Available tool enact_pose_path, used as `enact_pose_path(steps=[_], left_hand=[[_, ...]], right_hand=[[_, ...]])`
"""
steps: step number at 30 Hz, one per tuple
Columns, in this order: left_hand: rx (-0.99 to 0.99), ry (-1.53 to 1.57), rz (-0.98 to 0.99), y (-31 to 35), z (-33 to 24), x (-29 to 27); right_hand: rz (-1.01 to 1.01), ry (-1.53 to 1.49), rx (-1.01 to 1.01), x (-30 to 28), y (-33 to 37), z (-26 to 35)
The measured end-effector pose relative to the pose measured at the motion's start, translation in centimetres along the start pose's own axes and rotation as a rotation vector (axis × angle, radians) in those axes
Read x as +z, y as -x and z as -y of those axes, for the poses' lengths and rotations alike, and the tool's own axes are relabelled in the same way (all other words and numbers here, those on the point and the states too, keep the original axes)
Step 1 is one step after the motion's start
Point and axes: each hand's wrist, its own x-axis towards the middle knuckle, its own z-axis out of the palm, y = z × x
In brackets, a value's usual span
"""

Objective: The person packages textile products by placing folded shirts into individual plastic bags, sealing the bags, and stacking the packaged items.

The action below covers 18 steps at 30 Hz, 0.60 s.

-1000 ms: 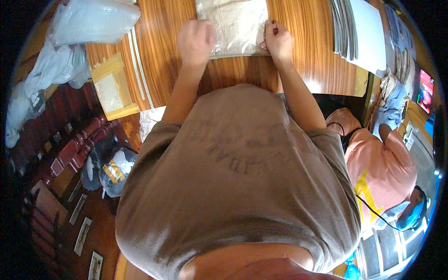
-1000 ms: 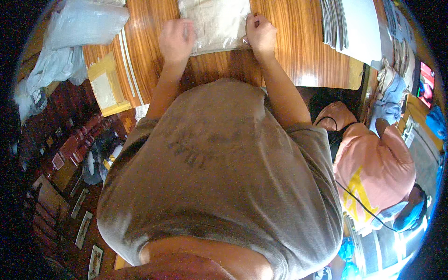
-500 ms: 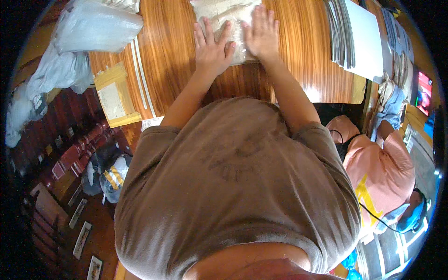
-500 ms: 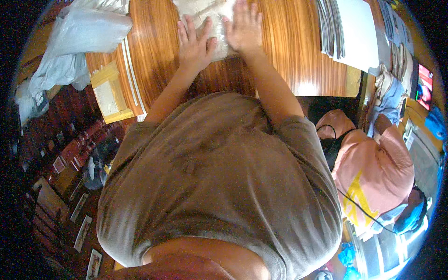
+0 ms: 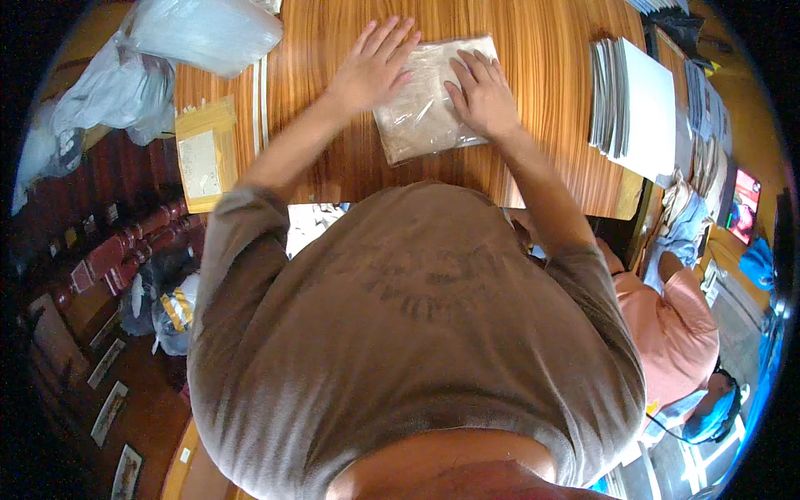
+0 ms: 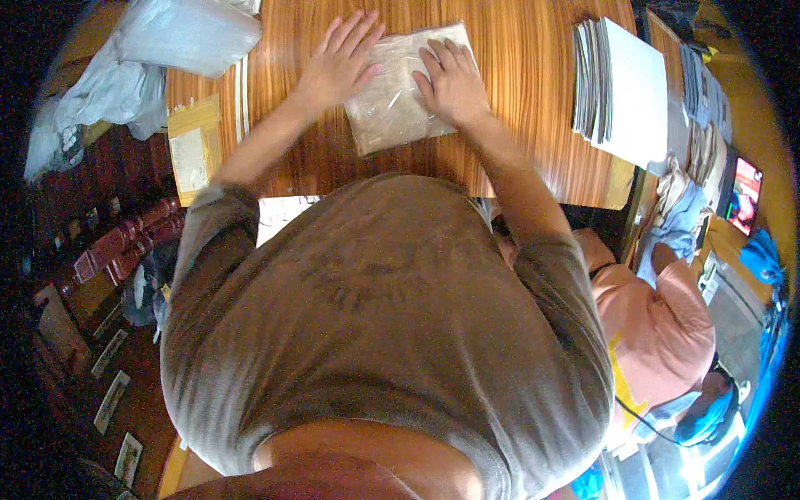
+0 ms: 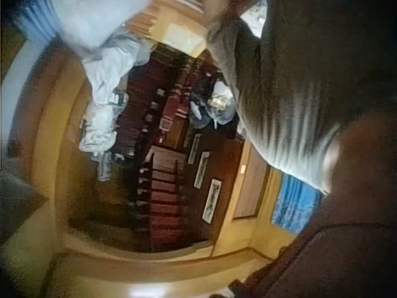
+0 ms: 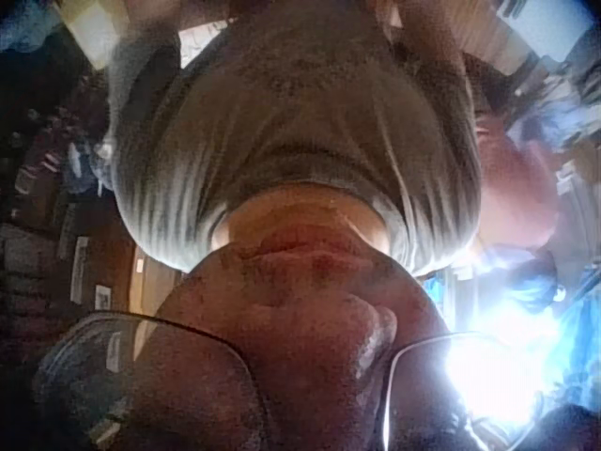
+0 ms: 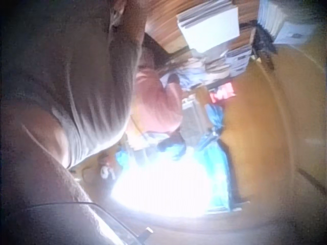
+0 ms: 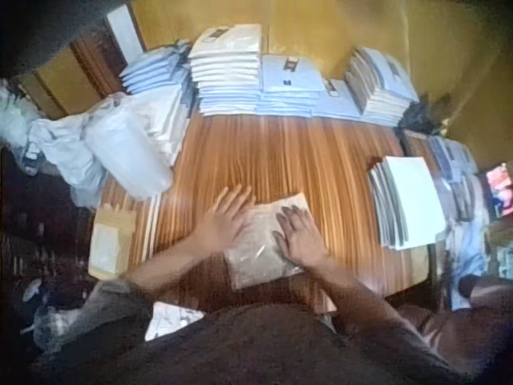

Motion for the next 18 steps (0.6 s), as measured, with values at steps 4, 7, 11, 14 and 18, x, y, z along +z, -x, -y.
enact_pose_path(steps=[4,7,11,14,18], left_hand=[[-0.428,0.260,-0.128,2.3,-7.9,3.9],[-0.489,0.349,-0.271,2.8,-9.8,4.2],[-0.400,0.381,-0.183,2.2,-8.4,4.4],[-0.451,0.191,-0.017,1.0,-8.7,2.0],[-0.482,0.226,-0.089,-2.0,-10.5,2.5]], right_hand=[[0.071,-0.110,-0.164,1.0,-1.7,3.5],[0.088,0.035,-0.031,3.3,-4.1,1.8],[0.075,0.176,0.181,2.0,-5.6,-1.8],[-0.040,0.085,0.175,0.3,-4.4,-1.3],[0.012,0.007,0.106,2.0,-0.9,0.3]])
